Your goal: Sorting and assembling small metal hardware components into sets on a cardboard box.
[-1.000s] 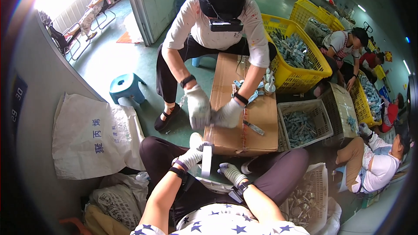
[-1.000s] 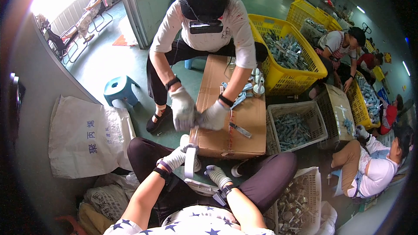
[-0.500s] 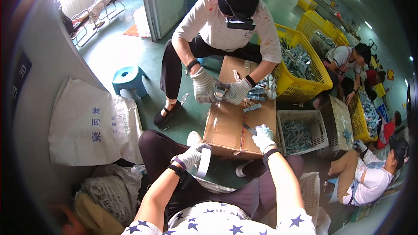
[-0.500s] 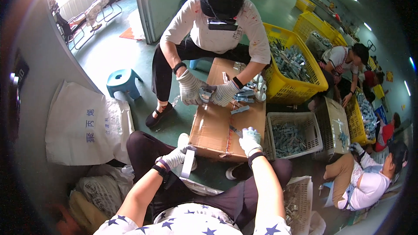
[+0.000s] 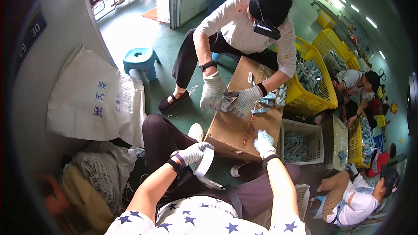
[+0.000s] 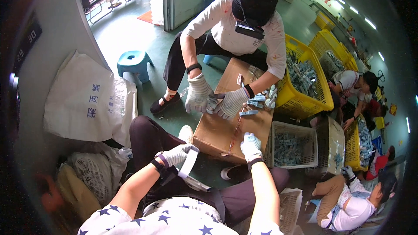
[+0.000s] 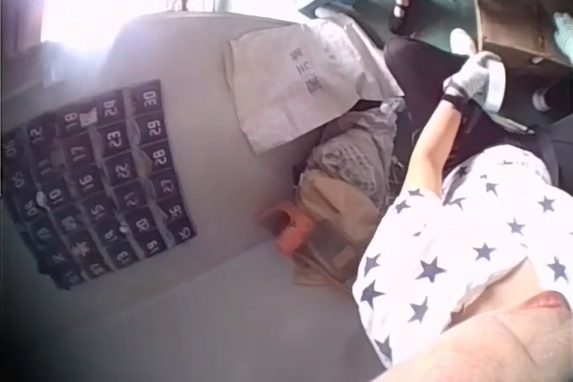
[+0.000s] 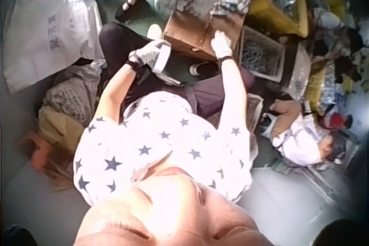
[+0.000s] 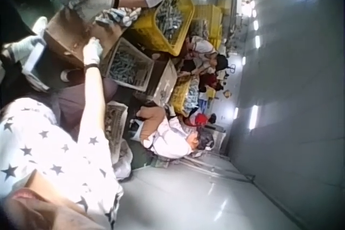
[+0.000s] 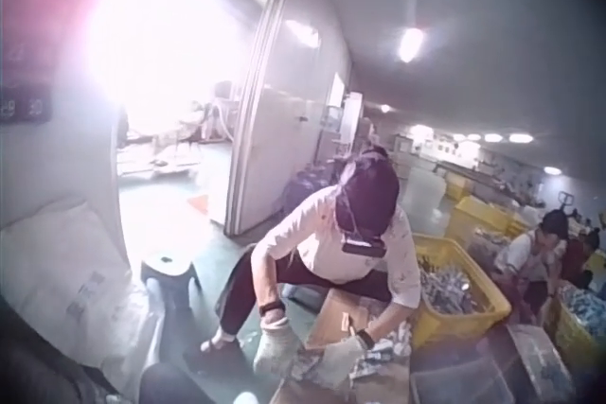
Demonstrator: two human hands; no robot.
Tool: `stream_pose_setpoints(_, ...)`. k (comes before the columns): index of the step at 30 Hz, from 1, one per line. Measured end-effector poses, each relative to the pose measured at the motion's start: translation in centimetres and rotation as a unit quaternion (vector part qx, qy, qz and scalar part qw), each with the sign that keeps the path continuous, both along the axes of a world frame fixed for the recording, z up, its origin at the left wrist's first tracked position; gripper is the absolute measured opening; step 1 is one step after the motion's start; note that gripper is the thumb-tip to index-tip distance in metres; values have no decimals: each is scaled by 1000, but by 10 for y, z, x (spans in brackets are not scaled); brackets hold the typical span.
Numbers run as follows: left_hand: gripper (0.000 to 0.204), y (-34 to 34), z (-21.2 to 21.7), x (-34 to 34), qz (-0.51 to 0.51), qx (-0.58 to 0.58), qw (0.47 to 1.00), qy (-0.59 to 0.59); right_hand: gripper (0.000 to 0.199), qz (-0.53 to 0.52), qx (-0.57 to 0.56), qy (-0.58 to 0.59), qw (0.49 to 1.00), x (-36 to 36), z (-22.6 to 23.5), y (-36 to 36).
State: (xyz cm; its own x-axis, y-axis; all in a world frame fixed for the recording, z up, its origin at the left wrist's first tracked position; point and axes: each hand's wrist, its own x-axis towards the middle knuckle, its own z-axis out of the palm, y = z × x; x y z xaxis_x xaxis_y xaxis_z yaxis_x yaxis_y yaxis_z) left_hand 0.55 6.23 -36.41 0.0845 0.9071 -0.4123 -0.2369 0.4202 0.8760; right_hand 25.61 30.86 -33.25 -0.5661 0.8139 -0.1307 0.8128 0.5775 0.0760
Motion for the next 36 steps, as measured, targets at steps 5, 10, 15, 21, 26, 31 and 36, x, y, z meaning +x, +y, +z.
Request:
stream_pose_setpoints(5,56,-4,-12,-5,-27,16,999,31,28,141,-136,151,969,-17,25,-53)
stream_pose_setpoints(10,56,-4,-13,-4,-19,12,999,49,27,218,-151,90,960,-65,54,-99)
stream_pose_setpoints(15,53,-2,-2,-3,-11,29,995,90,20,251,-55,-11,966,-103,55,-118)
stream_pose_setpoints(21,50,0,-2,-1,-22,-27,992,121,19,269,-43,-20,962,-126,32,-109)
stream_pose_setpoints(26,51,-6,-11,-5,-36,0,989,144,21,261,-53,-15,964,-113,40,-117)
stream_pose_setpoints(31,56,-6,4,-4,-35,-2,993,114,28,194,-106,48,974,-75,43,-92)
stream_pose_setpoints(36,61,3,22,2,5,-9,999,39,43,64,-41,43,996,-17,53,-32)
